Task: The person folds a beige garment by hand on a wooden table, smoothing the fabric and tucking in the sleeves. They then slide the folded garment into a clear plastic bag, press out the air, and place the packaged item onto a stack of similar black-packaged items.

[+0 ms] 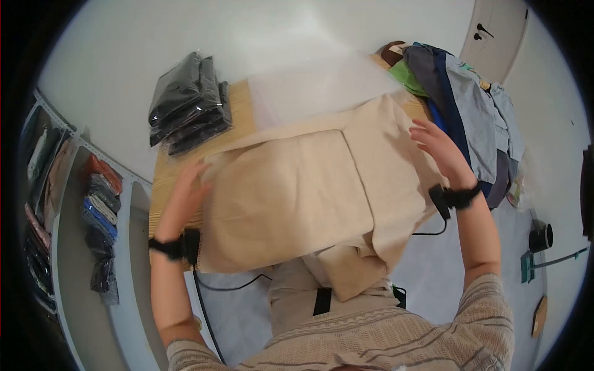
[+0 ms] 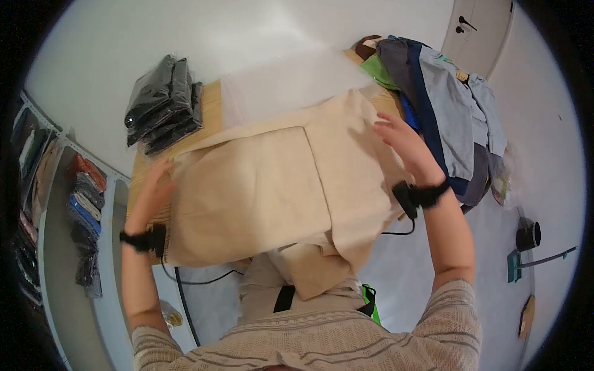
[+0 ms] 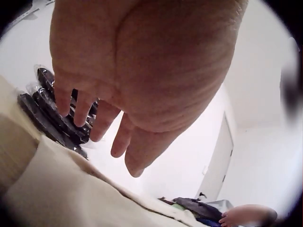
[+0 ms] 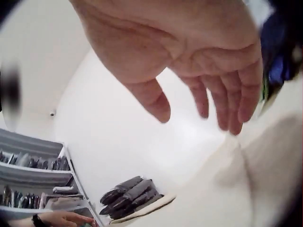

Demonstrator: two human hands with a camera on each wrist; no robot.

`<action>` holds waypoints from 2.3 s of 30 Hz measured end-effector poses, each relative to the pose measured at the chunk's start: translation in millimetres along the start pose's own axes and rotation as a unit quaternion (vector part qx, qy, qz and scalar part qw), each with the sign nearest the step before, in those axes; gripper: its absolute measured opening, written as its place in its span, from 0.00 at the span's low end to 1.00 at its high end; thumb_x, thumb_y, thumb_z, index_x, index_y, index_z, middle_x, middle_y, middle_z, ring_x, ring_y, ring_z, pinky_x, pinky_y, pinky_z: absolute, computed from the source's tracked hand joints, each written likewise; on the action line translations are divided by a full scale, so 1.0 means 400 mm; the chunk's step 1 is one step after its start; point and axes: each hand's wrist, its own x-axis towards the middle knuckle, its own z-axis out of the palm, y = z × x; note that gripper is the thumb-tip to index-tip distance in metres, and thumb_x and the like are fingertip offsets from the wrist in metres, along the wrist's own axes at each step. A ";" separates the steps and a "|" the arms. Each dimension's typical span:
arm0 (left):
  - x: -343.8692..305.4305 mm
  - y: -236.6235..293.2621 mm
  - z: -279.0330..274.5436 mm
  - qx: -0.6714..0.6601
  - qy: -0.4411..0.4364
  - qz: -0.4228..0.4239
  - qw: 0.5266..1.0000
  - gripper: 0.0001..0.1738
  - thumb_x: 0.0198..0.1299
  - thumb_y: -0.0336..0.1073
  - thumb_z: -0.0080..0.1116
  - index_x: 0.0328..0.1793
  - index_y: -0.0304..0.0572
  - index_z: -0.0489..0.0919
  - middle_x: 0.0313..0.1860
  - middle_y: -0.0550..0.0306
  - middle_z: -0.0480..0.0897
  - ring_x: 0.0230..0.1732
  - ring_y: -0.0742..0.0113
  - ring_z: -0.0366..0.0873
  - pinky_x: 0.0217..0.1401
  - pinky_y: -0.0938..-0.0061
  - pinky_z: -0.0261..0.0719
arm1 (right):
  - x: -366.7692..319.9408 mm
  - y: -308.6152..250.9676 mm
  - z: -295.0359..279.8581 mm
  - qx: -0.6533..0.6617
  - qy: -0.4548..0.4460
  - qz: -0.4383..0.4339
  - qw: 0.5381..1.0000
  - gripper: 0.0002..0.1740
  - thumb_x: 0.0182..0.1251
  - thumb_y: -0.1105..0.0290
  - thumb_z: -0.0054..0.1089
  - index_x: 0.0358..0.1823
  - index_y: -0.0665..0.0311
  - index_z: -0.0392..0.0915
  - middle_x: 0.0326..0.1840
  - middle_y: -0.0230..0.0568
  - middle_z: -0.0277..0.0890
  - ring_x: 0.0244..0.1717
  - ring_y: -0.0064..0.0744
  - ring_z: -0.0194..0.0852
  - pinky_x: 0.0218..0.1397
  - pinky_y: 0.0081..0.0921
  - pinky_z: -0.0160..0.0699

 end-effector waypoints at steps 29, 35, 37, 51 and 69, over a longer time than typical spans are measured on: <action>-0.266 0.167 0.027 -0.063 -0.020 -0.129 0.989 0.21 0.55 0.32 0.62 0.57 0.41 0.80 0.65 0.48 0.71 0.64 0.48 0.66 0.68 0.62 0.61 | -0.317 0.004 -0.072 0.264 -0.008 -0.303 0.916 0.37 0.71 0.50 0.49 0.72 0.67 0.54 0.75 0.45 0.55 0.75 0.43 0.52 0.76 0.44 0.50; -0.237 0.155 -0.003 -0.055 -0.063 -0.120 0.989 0.19 0.57 0.34 0.61 0.57 0.42 0.80 0.62 0.48 0.73 0.63 0.52 0.68 0.64 0.66 0.67 | -0.327 0.011 -0.139 0.271 0.087 -0.177 0.942 0.32 0.72 0.56 0.46 0.70 0.70 0.57 0.72 0.54 0.58 0.73 0.50 0.55 0.77 0.41 0.53; -0.213 0.132 -0.022 -0.048 -0.116 -0.107 0.986 0.18 0.58 0.34 0.62 0.54 0.40 0.81 0.57 0.48 0.77 0.59 0.54 0.72 0.62 0.67 0.69 | -0.315 0.042 -0.181 0.231 0.006 -0.182 0.956 0.26 0.73 0.60 0.46 0.65 0.70 0.63 0.64 0.51 0.68 0.64 0.42 0.69 0.69 0.36 0.66; 0.084 0.094 0.014 -0.036 -0.172 -0.062 0.982 0.17 0.57 0.35 0.60 0.52 0.37 0.80 0.49 0.49 0.80 0.51 0.53 0.76 0.55 0.65 0.74 | -0.200 -0.125 0.027 -0.178 -0.391 0.004 0.903 0.17 0.65 0.65 0.62 0.50 0.69 0.79 0.45 0.40 0.83 0.47 0.29 0.79 0.53 0.26 0.75; 0.144 -0.100 0.070 0.014 -0.054 -0.083 0.995 0.17 0.42 0.26 0.64 0.42 0.34 0.78 0.37 0.45 0.77 0.44 0.48 0.74 0.48 0.63 0.72 | 0.131 0.040 -0.068 -0.028 0.041 0.187 0.981 0.13 0.67 0.56 0.60 0.33 0.58 0.79 0.28 0.27 0.76 0.25 0.21 0.70 0.29 0.19 0.69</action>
